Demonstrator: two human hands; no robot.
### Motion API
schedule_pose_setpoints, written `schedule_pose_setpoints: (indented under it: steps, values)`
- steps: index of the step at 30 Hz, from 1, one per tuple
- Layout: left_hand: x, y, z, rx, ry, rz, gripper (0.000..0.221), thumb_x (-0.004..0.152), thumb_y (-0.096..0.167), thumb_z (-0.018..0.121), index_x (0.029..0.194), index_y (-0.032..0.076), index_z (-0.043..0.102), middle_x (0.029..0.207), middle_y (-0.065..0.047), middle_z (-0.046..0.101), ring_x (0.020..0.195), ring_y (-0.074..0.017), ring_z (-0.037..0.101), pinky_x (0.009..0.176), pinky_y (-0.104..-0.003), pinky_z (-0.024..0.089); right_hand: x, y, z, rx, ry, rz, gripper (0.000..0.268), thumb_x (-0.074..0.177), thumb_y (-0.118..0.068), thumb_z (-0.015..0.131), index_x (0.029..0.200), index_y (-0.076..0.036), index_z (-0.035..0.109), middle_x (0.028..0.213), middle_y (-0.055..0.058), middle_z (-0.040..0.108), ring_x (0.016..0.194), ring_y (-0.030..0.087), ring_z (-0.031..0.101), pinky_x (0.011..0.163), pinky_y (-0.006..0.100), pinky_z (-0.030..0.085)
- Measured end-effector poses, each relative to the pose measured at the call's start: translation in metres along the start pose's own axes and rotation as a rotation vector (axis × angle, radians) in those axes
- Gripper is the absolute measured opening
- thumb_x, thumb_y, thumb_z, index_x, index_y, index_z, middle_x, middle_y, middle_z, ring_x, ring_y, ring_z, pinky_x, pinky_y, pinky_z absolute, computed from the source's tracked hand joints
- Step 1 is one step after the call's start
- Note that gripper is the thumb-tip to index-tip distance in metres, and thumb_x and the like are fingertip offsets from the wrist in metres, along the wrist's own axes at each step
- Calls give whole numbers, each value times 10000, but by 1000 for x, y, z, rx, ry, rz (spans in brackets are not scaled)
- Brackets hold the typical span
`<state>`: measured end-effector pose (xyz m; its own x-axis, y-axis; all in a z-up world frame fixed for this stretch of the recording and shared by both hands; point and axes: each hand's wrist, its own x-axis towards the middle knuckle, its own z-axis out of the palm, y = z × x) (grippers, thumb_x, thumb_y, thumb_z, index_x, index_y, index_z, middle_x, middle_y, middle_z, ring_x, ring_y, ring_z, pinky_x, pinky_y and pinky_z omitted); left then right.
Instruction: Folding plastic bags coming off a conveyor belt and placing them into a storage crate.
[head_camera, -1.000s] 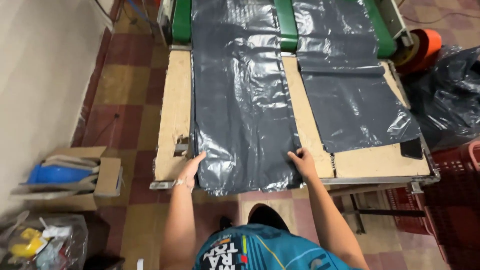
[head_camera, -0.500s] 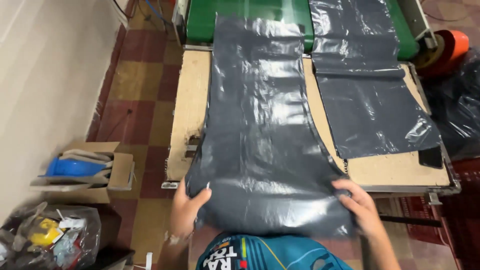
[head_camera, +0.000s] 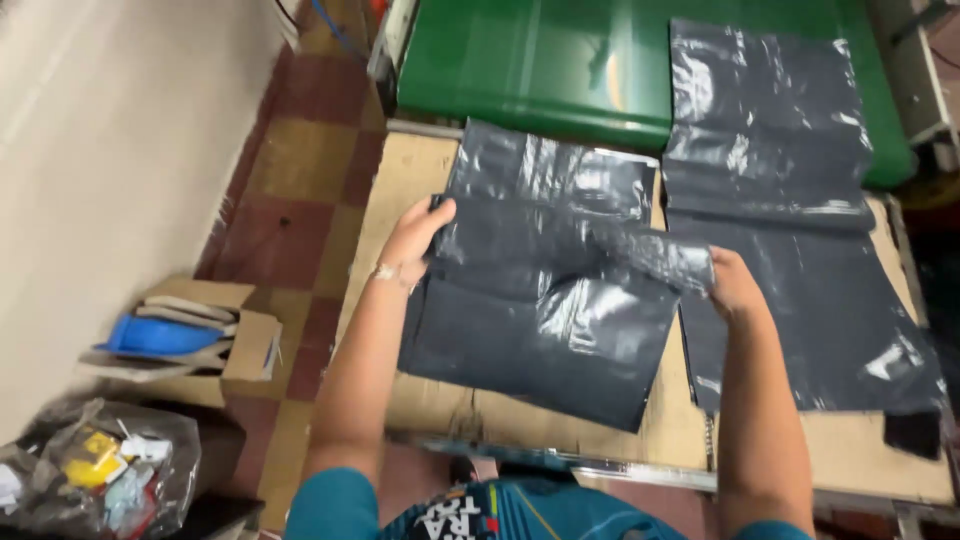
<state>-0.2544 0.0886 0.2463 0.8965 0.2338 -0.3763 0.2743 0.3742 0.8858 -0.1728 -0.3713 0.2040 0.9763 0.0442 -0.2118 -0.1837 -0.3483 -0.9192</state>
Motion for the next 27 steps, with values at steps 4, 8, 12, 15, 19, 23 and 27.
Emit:
schedule_pose_setpoints:
  steps: [4,8,12,15,19,23,27]
  values:
    - [129,-48,-12,599,69,-73,850,859,775,567,1465,185,479,1496,-109,482,1342,-382,483,1055,-557,439,139,57,15,-219,-101,110,216,893,-150,570,800,23,659,769,209,529,755,348,472,653,426,344]
    - [64,-61,-10,1297,158,-185,950,855,830,455,1458,96,463,1493,-182,471,1372,-380,462,1104,-534,396,241,144,30,-520,-64,52,434,943,-568,686,1112,-177,768,1188,179,697,1222,411,579,1031,512,449]
    - [-15,-97,-29,1416,218,-233,851,825,812,545,1261,81,563,1247,-157,594,1201,-345,583,934,-503,525,179,100,37,-186,22,73,499,993,-527,662,1186,-69,708,1259,207,640,1276,386,530,1090,515,396]
    - [-51,-103,-34,1504,302,-262,818,801,801,585,1231,105,553,1177,-115,587,1128,-306,614,827,-458,576,123,115,28,199,71,294,657,986,-622,679,1274,-33,628,1238,216,603,1146,328,593,1031,489,449]
    - [-70,-130,-51,1342,295,-138,705,762,622,746,1157,69,560,1125,-109,557,1125,-308,573,871,-453,553,1,132,28,-55,-108,350,457,911,-460,704,906,-4,735,736,215,671,694,313,640,683,408,434]
    - [-62,-167,-70,1246,417,314,511,698,366,871,1024,55,630,1015,-96,574,1010,-316,574,850,-426,516,-128,92,61,-12,-167,449,511,868,-223,760,1235,121,664,1055,272,701,872,322,647,811,440,510]
    - [-58,-182,-82,1172,369,347,344,747,317,849,939,82,687,907,-66,628,967,-289,601,838,-407,518,-154,142,65,-13,-36,326,430,879,-118,753,1242,97,664,1149,308,690,1081,361,662,930,484,507]
